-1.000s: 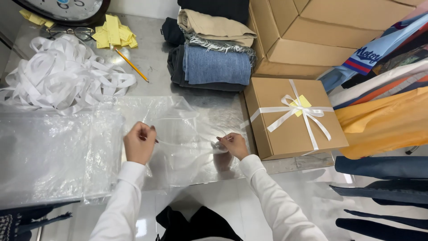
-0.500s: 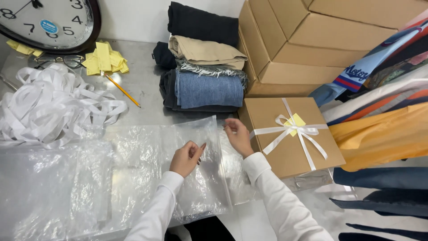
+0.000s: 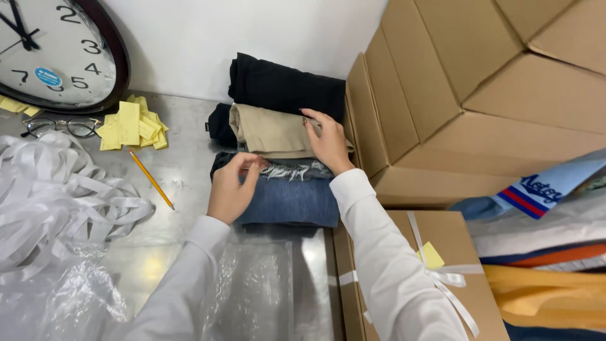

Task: Folding a garment, placing it in a plastic bag, putting it in a box, and tying a ribbon around the box.

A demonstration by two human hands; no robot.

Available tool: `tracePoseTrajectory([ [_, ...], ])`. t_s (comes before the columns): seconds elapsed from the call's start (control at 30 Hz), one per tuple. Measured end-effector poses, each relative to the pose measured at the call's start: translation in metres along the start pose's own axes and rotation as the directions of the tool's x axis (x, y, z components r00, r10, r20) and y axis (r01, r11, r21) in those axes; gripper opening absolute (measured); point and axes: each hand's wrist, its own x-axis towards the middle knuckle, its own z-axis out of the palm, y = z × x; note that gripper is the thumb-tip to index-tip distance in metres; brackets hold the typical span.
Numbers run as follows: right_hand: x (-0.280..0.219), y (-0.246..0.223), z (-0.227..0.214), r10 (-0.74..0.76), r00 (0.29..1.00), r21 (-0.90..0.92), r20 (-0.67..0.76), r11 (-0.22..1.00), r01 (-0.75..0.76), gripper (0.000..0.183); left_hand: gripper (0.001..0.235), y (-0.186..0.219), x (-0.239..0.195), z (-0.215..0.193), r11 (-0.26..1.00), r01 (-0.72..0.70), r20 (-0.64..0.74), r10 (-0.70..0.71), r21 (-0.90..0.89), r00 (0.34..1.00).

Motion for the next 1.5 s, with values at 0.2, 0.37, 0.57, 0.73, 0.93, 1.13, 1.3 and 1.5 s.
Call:
tracePoseTrajectory([
  [0.2,0.077,0.071,0.046,-0.106,0.939,-0.345,0.327,0.912,0.223,0.076,0.051,-0.01,0.06,0.062,0.799,-0.297,0.202,0.222,0.523,0.954],
  [0.37,0.098,0.094,0.059,-0.107,0.928,-0.434,0.356,0.861,0.266,0.094,0.045,-0.061,0.053,0.097,0.661,-0.431,0.171,0.422,0.614,0.89],
  [0.57,0.121,0.083,0.067,-0.073,0.96,-0.555,0.27,0.803,0.217,0.117,0.043,-0.066,0.051,0.1,0.688,-0.414,0.143,0.417,0.596,0.898],
  [0.73,0.136,0.101,0.075,0.0,0.963,-0.633,0.27,0.754,0.178,0.117,0.044,-0.067,0.052,0.096,0.703,-0.409,0.158,0.396,0.582,0.905],
  [0.93,0.132,0.107,0.064,-0.054,0.979,-0.694,0.196,0.698,0.177,0.103,0.046,-0.046,0.058,0.087,0.883,-0.28,0.146,0.242,0.377,0.959],
  [1.13,0.087,0.004,0.027,-0.238,0.966,-0.658,0.103,0.712,0.246,0.107,0.095,-0.013,0.071,0.078,0.759,0.264,0.131,-0.232,-0.595,0.964],
  [1.3,0.0,-0.1,0.022,-0.479,0.877,-0.658,0.029,0.651,0.378,0.099,0.099,0.035,0.043,0.042,0.387,0.125,0.003,-0.299,-0.913,0.954],
  [1.5,-0.123,-0.187,-0.003,-0.397,0.874,-0.244,0.28,0.851,0.465,0.107,0.042,-0.019,-0.072,-0.019,0.29,0.182,0.019,-0.489,-0.94,0.872],
])
